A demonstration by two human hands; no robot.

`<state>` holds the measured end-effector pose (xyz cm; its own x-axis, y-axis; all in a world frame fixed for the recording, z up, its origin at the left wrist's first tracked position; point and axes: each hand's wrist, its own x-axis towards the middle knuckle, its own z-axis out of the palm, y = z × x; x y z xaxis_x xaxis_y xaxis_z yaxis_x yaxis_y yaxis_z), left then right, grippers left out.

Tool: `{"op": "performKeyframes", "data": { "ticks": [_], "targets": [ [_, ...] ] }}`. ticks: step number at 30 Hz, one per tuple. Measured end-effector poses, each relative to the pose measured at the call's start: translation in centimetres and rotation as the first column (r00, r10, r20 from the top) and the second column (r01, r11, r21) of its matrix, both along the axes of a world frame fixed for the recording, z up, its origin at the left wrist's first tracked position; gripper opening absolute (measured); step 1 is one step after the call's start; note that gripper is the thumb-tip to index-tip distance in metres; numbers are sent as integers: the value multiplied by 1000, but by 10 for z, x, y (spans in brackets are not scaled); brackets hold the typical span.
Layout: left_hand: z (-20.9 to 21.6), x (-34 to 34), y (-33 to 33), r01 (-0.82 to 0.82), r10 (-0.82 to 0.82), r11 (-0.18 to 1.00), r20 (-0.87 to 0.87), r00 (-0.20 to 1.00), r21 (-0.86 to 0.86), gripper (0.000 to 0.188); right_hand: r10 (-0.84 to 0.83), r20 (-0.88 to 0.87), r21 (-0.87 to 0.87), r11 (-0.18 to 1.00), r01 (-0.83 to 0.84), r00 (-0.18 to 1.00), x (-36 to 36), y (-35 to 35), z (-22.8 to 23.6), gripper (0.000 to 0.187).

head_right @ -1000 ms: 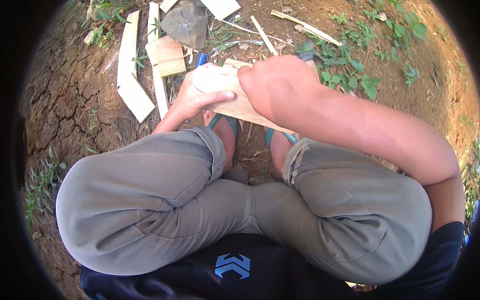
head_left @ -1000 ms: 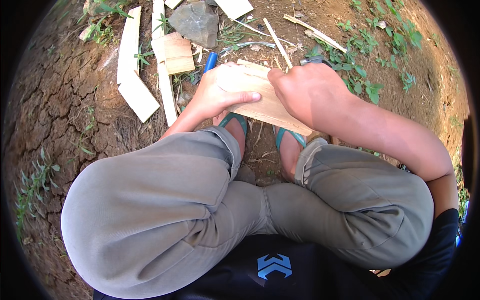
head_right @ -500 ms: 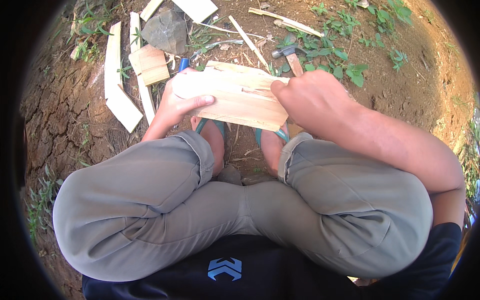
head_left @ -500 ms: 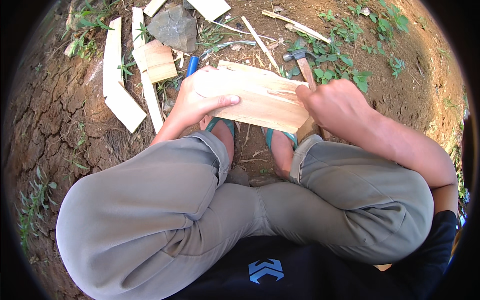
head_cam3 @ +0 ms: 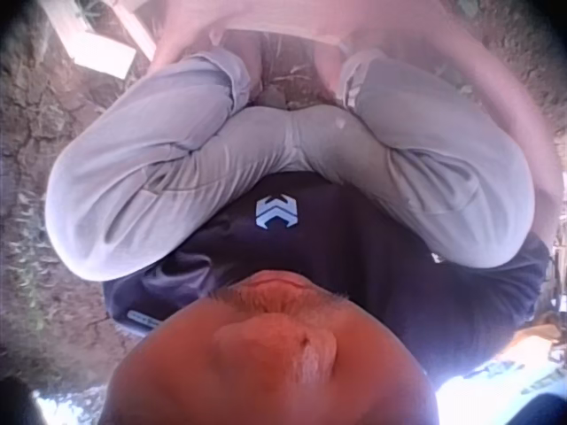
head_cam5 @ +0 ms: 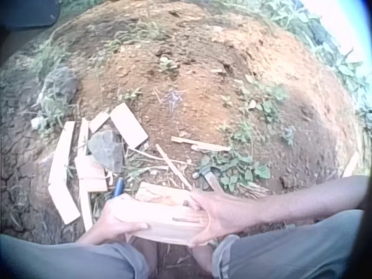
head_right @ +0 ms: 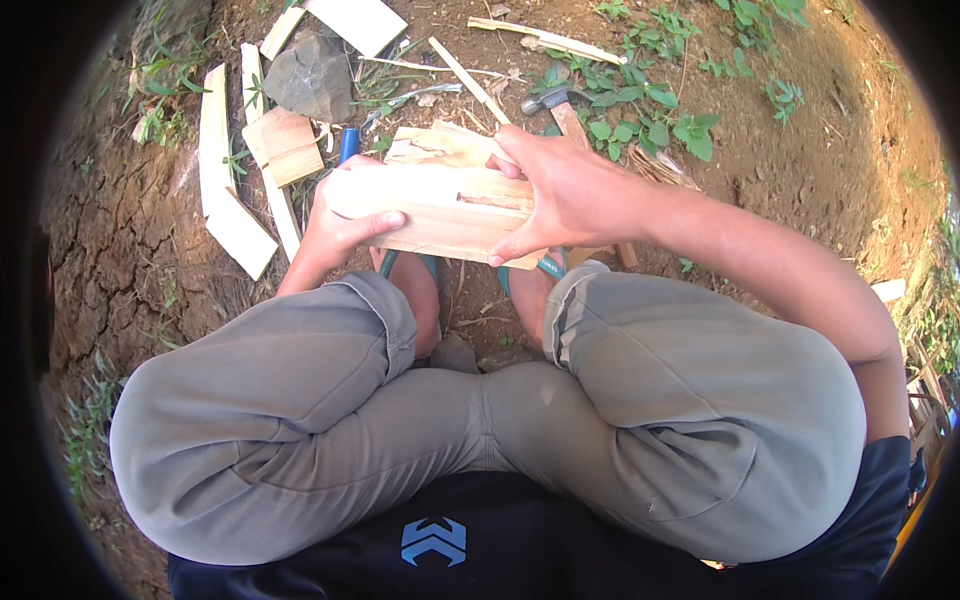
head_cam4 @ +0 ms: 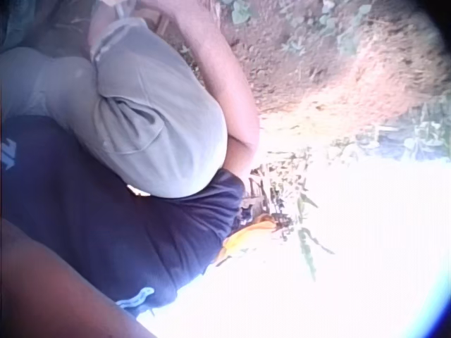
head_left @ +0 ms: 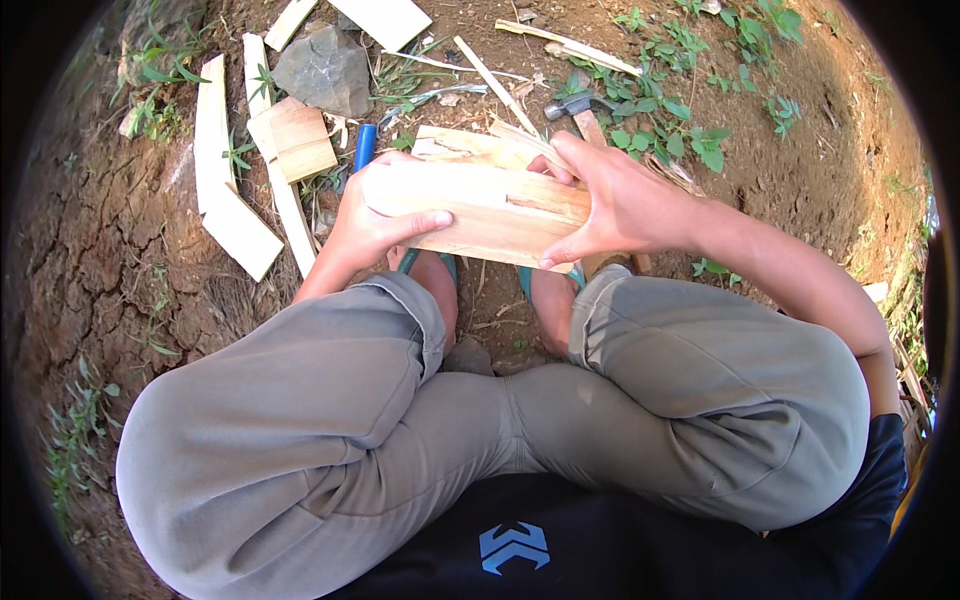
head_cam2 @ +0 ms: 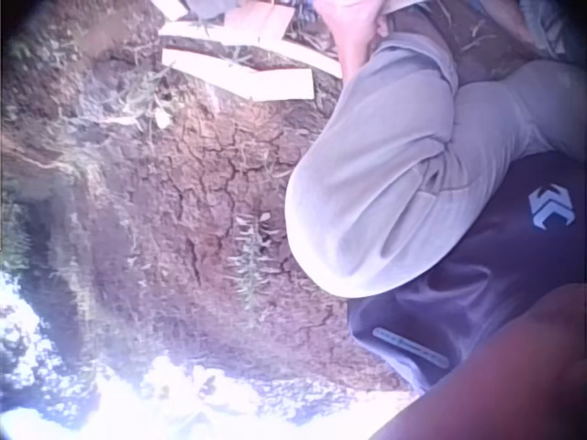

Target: The person chisels a groove into a wooden block, test-fits a thin plank into the slot, and uses a hammer to assist the chiseling.

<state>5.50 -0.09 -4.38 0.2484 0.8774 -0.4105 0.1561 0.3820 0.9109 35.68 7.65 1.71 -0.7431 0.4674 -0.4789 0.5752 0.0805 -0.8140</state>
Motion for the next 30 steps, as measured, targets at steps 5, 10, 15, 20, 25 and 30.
{"op": "performKeyframes", "data": {
  "ticks": [5,10,15,20,25,30],
  "targets": [
    [0,-10,5,97,-97,988,4,995,-116,51,-118,43,-99,988,122,992,-4,-6,-18,66],
    [-1,-30,26,326,-316,924,81,945,-199,55,-148,51,-95,984,152,988,-3,-6,-16,65],
    [3,-12,12,225,-204,972,226,952,-70,68,-119,99,-106,986,129,988,-2,-4,-15,65],
    [12,-2,5,270,-243,947,165,956,-171,69,2,75,-46,999,1,997,5,-2,-18,69],
    [9,-10,10,243,-232,960,92,968,-138,67,12,-34,-14,1000,-13,999,6,9,-29,72],
    [14,2,18,123,-92,982,204,975,-146,74,8,13,-67,998,-7,1000,3,18,-29,73]
  ]
}}
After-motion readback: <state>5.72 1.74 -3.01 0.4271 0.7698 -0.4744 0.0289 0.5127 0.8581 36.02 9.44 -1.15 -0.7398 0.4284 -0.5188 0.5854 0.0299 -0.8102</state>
